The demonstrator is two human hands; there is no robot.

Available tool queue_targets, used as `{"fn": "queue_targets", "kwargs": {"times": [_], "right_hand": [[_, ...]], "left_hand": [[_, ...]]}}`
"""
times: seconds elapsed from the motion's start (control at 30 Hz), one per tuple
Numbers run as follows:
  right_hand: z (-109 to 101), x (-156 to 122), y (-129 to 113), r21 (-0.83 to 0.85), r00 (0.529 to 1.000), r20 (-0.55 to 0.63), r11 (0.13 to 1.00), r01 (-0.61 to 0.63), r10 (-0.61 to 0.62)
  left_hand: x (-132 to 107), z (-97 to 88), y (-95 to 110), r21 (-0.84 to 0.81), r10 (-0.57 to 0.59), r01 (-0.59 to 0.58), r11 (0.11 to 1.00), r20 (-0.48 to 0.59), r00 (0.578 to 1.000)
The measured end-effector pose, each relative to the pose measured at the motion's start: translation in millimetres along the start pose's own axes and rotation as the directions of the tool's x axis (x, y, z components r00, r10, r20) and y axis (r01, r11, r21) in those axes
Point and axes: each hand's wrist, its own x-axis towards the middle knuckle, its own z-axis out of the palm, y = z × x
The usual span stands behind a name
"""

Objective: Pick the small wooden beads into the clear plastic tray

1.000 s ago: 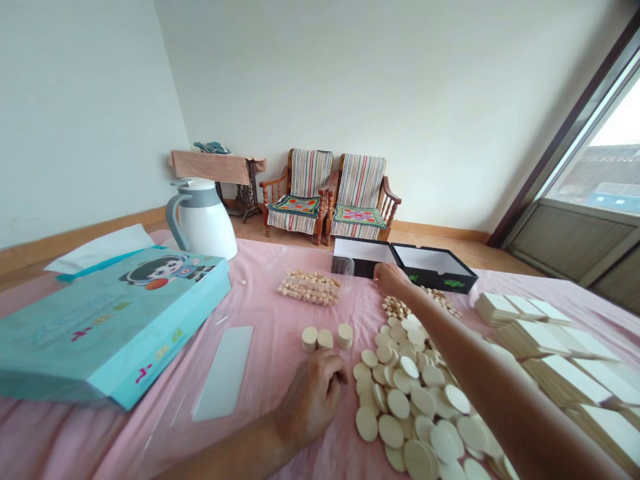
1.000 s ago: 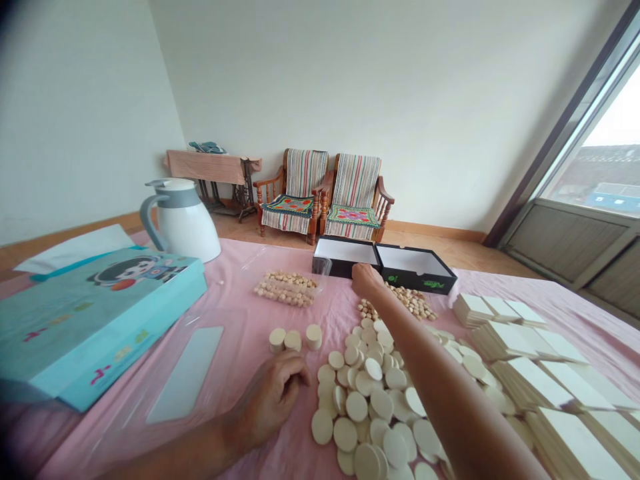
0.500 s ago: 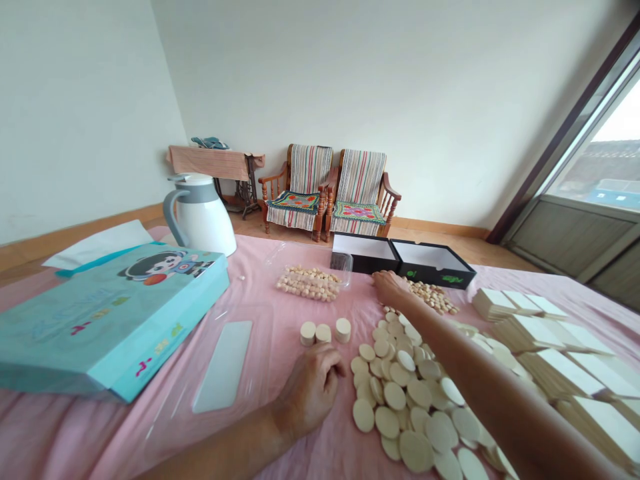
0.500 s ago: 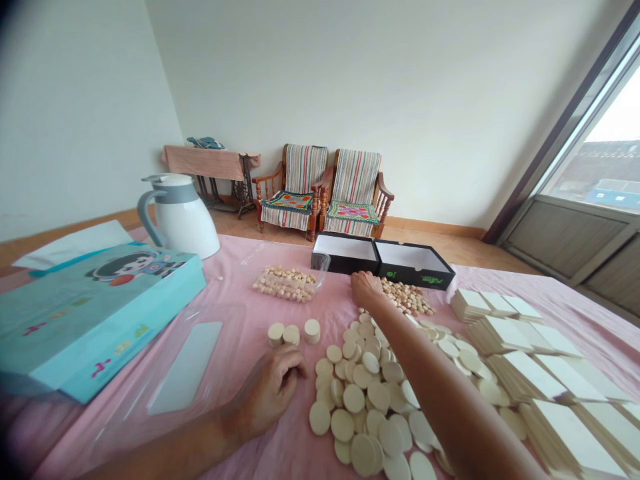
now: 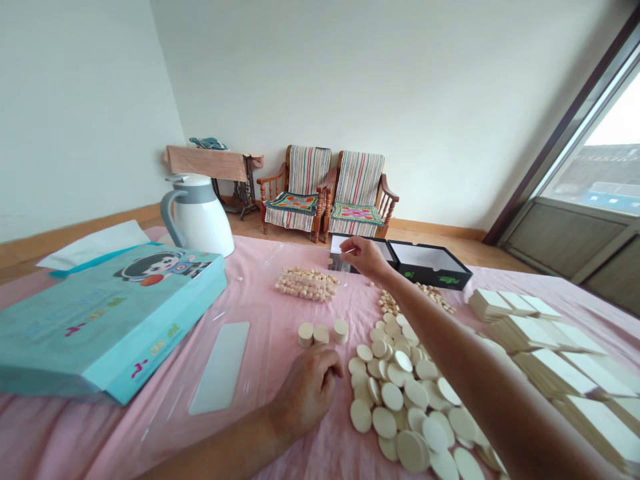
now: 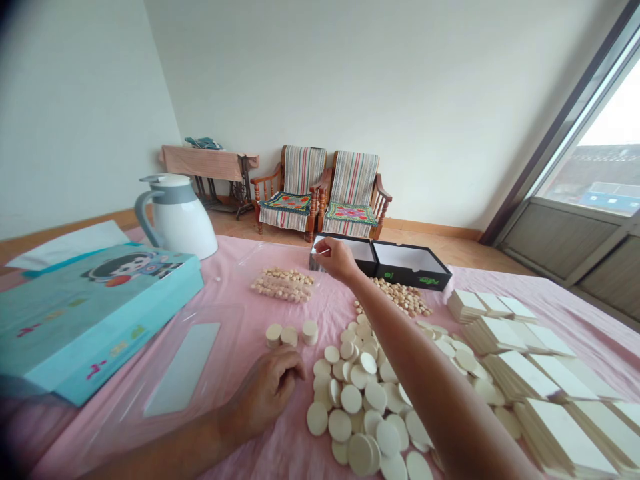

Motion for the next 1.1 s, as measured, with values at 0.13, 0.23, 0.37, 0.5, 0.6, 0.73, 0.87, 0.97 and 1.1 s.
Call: {"fn": "queue_targets", "kwargs": {"times": [0.13, 0.23, 0.37, 0.5, 0.6, 0.73, 0.87, 0.97, 1.1], "right_hand": [[1.7, 1.2, 18.1, -0.144, 0.993, 0.029, 0.983, -0.113, 0.118], [4.9, -8.7, 39.4, -0.334, 0.965, 0.079, 0.919, -0.209, 0.248], [15.9, -29.5, 59.4, -0.400, 0.941, 0.189, 0.897, -0.188, 0.281], [21.8, -39.7, 64.3, -0.408, 0.931, 0.237, 0.898, -0.163, 0.277], [16.6, -34.2, 56.4, -0.394, 0.946, 0.178, 0.901, -0.184, 0.271], [5.0, -15.9, 25.2, -0.308, 0.977, 0.088, 0.938, -0.157, 0.193], [-2.6, 1.4, -11.7, 0.076, 0.999, 0.042, 0.997, -0.020, 0.017], [-9.0, 6.2, -21.2, 0.162, 1.000, 0.009, 0.987, -0.009, 0.008], [-20.2, -4.2, -4.3, -0.144, 0.993, 0.085, 0.987, -0.074, 0.087]], "left_hand": [[-0.4, 0.4, 1.0, -0.002, -0.001, 0.001, 1.000, 0.003, 1.000], [-0.5, 0.1, 2.7, -0.008, -0.005, 0.005, 1.000, 0.005, 1.000], [-0.7, -0.4, 4.0, 0.002, -0.001, 0.001, 1.000, 0.006, 1.000], [-0.4, -0.2, 3.8, 0.018, -0.001, 0.001, 1.000, -0.003, 1.000], [0.4, -0.1, 3.8, 0.016, -0.002, 0.002, 1.000, -0.011, 1.000], [1.6, -0.3, 3.9, 0.000, 0.002, -0.002, 1.000, -0.005, 1.000], [1.7, -0.5, 3.0, -0.001, 0.005, -0.005, 1.000, 0.002, 1.000], [1.2, -0.7, 1.9, 0.008, 0.011, -0.011, 1.000, 0.004, 1.000], [0.5, -0.9, 2.1, 0.006, 0.017, -0.017, 1.000, 0.002, 1.000]]}}
